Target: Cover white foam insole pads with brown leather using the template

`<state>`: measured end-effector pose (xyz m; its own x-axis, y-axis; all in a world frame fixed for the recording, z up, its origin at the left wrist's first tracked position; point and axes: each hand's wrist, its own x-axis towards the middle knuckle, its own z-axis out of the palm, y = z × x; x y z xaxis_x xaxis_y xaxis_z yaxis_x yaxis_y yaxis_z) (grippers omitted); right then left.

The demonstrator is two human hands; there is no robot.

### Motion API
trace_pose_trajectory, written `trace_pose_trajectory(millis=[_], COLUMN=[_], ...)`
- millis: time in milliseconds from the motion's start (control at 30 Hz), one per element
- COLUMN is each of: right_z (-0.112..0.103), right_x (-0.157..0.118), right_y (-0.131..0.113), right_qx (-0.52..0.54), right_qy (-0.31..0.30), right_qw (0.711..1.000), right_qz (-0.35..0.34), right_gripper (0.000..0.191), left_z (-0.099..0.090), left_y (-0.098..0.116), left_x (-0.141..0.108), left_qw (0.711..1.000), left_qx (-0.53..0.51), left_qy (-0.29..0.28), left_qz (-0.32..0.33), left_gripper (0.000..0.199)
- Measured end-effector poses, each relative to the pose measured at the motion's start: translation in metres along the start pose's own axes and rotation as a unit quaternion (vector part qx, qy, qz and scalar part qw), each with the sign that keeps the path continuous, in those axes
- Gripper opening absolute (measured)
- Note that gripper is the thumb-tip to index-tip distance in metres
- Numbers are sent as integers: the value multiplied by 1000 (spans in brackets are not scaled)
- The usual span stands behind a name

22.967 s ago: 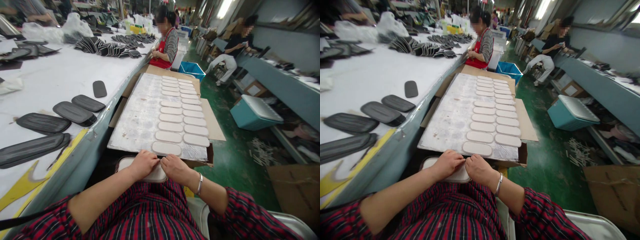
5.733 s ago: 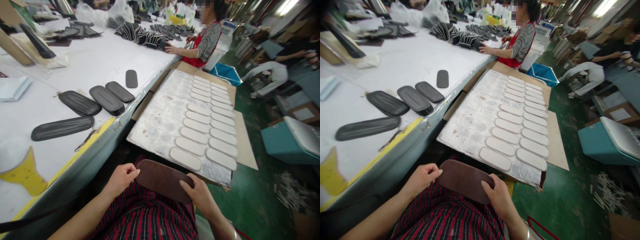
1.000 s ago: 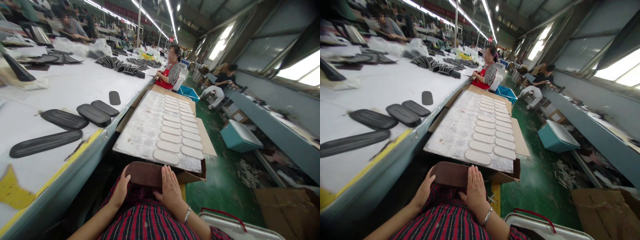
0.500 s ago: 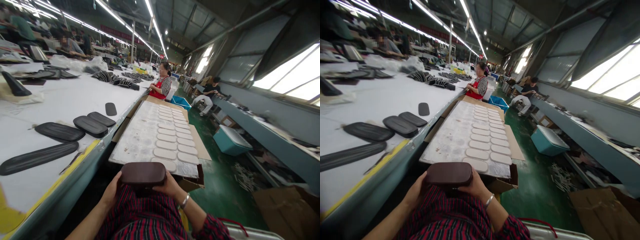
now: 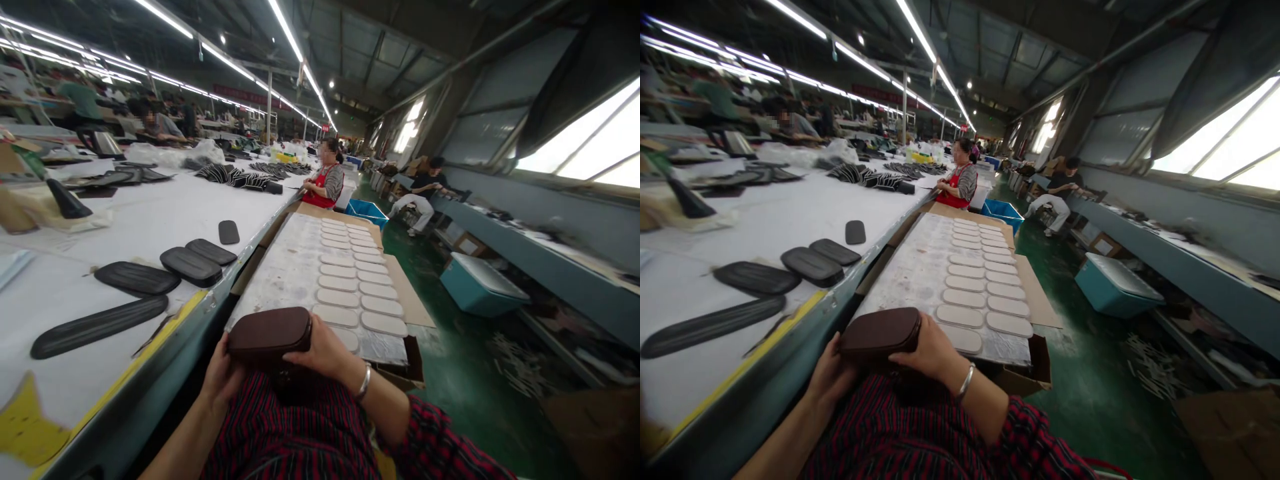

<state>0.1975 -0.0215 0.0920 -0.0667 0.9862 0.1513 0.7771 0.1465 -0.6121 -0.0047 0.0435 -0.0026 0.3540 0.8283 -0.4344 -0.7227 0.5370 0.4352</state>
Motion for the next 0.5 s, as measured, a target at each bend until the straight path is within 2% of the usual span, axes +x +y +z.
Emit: trace_pose_trajectory(millis=[100,167,267,367,433,500], right_z=[-11,1,31,39,27,11], right_x=[-1,2,12,20,18,5], right_y=[11,2,-30,-44,-27,5], right_qx=[38,33,-28,-69,-28,51], right_qy=[-21,-15,1,1,7,2], right_qw=[999,999,999,998,999,998], right_qz=[-20,-25,-20,-11,-16,-21], right_gripper=[87,93,95,87,85,87], left_z=[0,-12,-32,-33,-21,-7], left_y=[0,-5,-16,-24,-26,-26], left_x=[-6,-5,3,8,6,-1], left_qw=[1000,1000,999,995,994,997], left_qx=[6,-6,-31,-50,-52,-40], left_qy=[-22,-8,40,89,89,52], left_qz=[-14,-4,-6,0,22,34], left_gripper=[51,58,70,76,73,69])
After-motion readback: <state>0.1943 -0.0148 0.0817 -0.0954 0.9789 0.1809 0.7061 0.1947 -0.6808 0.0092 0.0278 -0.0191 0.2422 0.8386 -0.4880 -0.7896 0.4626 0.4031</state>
